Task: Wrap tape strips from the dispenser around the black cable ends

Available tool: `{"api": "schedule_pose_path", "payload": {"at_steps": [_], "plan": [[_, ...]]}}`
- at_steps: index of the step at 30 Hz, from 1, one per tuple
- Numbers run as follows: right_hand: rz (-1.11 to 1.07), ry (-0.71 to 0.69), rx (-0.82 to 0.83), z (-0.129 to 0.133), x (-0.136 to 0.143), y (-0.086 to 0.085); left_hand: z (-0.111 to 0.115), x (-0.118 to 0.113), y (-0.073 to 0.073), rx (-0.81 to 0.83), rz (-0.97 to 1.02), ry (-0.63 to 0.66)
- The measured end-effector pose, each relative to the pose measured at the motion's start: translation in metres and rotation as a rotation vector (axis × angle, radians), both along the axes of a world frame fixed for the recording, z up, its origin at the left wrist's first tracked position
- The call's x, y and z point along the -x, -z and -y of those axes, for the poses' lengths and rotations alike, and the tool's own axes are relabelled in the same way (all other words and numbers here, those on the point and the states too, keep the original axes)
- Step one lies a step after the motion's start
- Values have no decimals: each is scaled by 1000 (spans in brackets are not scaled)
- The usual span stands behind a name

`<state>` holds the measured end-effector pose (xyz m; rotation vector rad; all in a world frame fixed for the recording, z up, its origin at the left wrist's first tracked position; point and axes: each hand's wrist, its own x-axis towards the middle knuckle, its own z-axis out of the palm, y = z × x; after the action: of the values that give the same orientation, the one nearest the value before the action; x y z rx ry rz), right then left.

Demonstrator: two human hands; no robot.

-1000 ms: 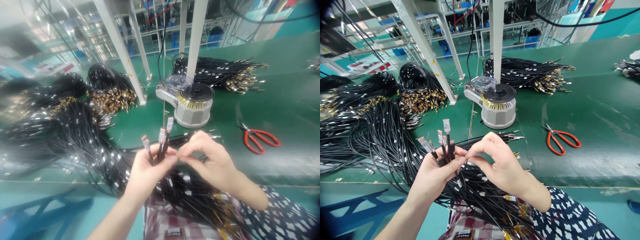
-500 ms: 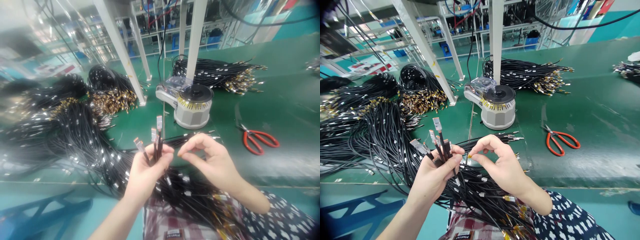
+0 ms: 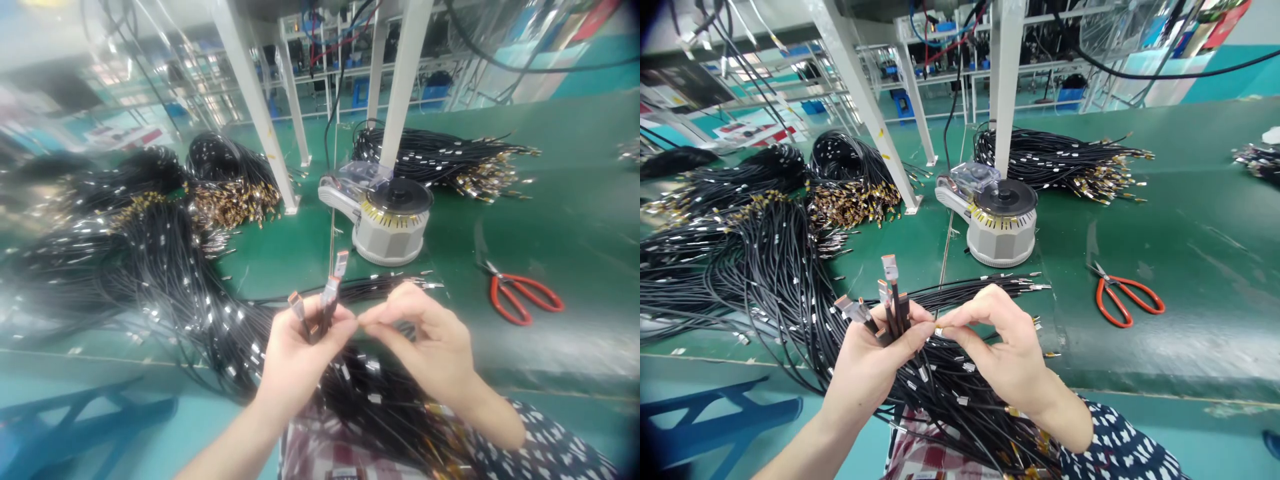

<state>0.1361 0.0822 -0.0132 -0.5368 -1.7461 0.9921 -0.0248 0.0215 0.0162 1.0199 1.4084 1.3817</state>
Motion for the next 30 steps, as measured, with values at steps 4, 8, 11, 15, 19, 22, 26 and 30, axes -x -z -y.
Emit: {"api": "schedule_pose_path", "payload": {"at_steps": [4,8,11,15,19,22,26,30], "plan": [[-56,2,364,2,2,-2,0,0,2,-25,-11,-2],[-145,-126,749,0,2,-1,1,2,5,6,39,-33],[-224,-205,846,-1,3,0,2,3,8,34,29,-44],[-186,-170,802,1,3,-1,3,0,9,39,10,-52],[-93,-64,693,7,1,-5,1,-6,4,32,-60,-56],[-25,22,600,10,1,-7,-2,-10,0,0,-108,-76],[52,114,496,13,2,-10,-3,-12,-1,-50,-184,-126],[88,141,456,12,3,-12,0,-13,3,-81,-233,-118]]}}
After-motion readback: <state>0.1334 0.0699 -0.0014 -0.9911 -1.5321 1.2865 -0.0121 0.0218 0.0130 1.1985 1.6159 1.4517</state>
